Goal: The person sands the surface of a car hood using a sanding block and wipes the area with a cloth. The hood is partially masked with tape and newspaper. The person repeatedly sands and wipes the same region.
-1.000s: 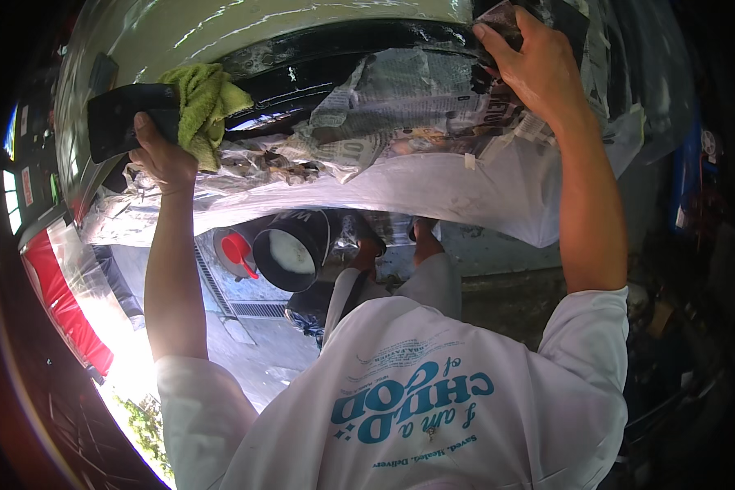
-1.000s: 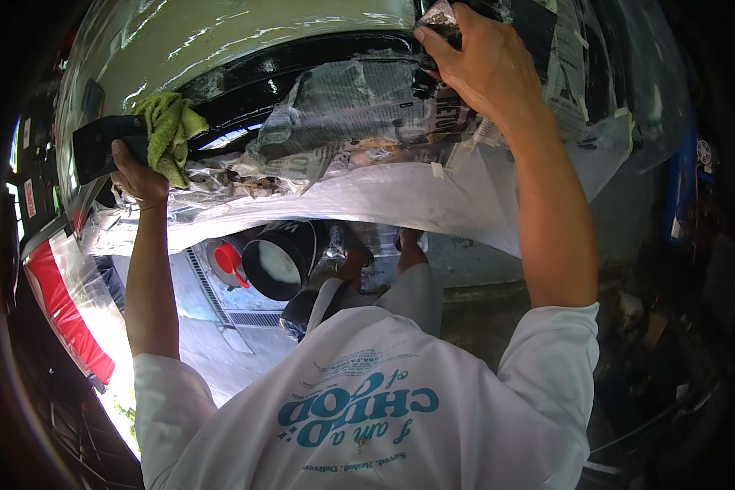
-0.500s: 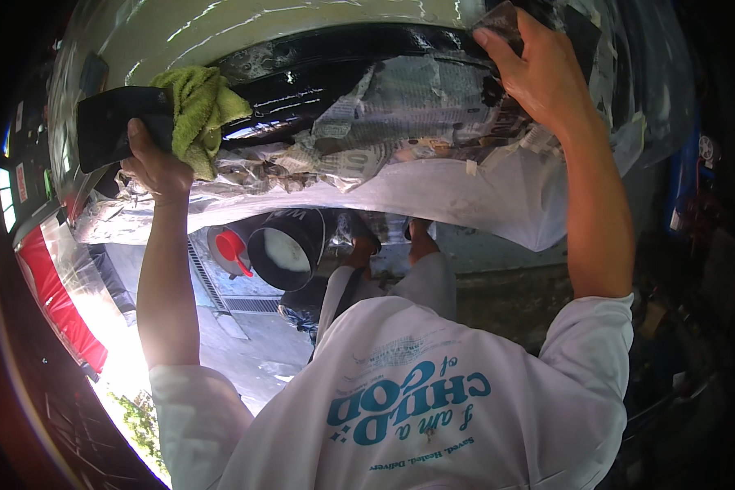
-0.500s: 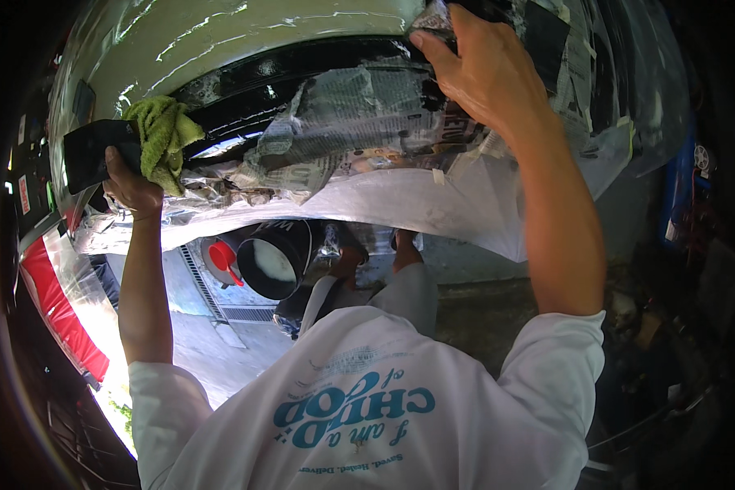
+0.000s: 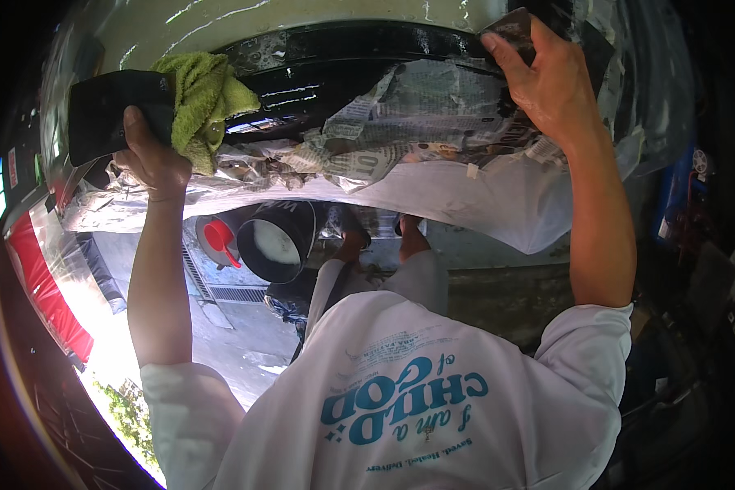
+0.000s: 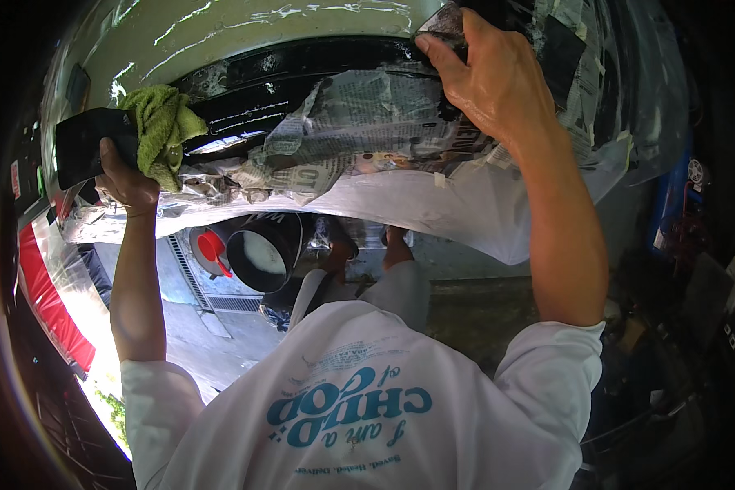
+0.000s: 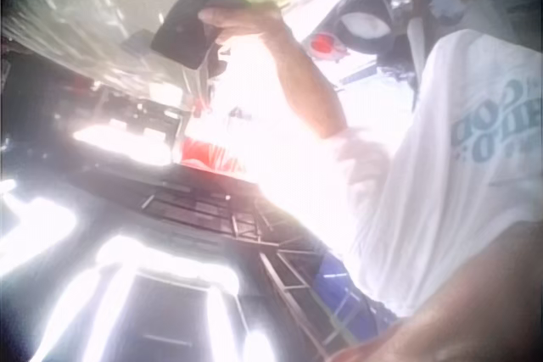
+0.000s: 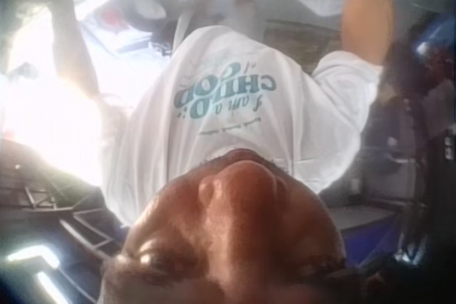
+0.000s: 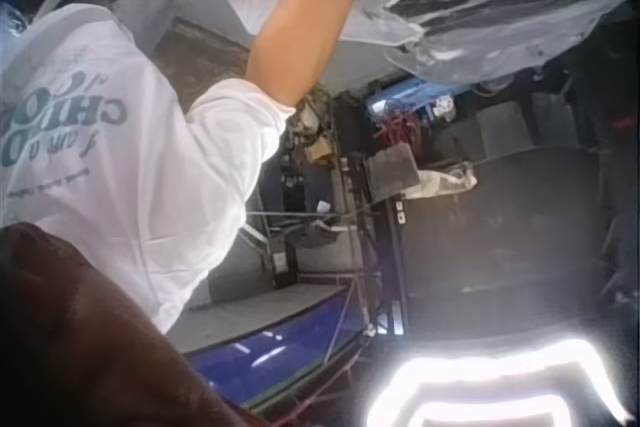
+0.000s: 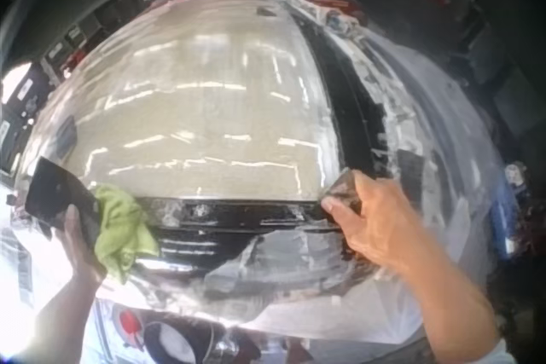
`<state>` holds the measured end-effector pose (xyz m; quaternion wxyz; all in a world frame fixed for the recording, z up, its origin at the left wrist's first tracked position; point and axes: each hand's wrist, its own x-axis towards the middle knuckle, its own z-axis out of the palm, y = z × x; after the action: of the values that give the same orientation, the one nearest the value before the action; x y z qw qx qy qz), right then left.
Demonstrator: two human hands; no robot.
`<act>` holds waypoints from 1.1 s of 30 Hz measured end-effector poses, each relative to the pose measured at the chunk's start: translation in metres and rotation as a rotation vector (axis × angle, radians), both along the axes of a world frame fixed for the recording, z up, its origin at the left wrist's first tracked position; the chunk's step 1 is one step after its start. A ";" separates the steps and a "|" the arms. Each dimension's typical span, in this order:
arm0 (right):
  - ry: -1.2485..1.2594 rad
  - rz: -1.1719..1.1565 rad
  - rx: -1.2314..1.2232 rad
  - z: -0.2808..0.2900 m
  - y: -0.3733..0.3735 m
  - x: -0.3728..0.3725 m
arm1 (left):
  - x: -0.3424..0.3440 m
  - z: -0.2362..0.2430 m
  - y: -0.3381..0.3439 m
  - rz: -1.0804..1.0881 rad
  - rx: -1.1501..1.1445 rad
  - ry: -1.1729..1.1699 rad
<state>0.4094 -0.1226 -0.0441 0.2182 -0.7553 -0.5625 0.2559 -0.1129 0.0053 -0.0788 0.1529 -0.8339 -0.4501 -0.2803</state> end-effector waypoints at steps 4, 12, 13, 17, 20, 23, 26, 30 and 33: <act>-0.010 0.071 0.169 -0.014 0.004 0.009 | 0.022 0.007 -0.005 0.018 0.022 0.010; 0.025 0.116 0.123 -0.019 0.010 0.018 | 0.016 0.001 -0.007 -0.072 0.130 0.125; 0.040 0.115 0.142 -0.017 0.011 0.018 | 0.019 0.004 -0.006 -0.087 0.137 0.125; 0.149 0.100 -0.024 -0.004 0.015 0.015 | 0.011 -0.003 -0.007 -0.052 -0.010 -0.055; 0.162 0.107 -0.015 -0.004 0.018 0.011 | 0.020 0.006 -0.007 -0.112 0.144 0.109; 0.133 0.133 0.026 0.005 0.019 0.002 | 0.032 0.012 -0.010 -0.142 0.091 0.011; 0.077 0.138 0.020 0.010 0.020 0.000 | 0.051 0.014 -0.014 -0.053 -0.107 -0.265; 0.129 0.136 0.001 0.007 0.021 0.002 | 0.053 0.019 -0.009 -0.113 -0.050 -0.380; 0.130 0.158 -0.006 0.007 0.029 0.001 | 0.087 0.029 -0.022 0.178 -0.443 -0.920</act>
<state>0.4104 -0.0938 -0.0371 0.2310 -0.6910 -0.6042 0.3227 -0.0257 -0.0165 -0.0502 -0.2178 -0.5953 -0.5887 -0.5015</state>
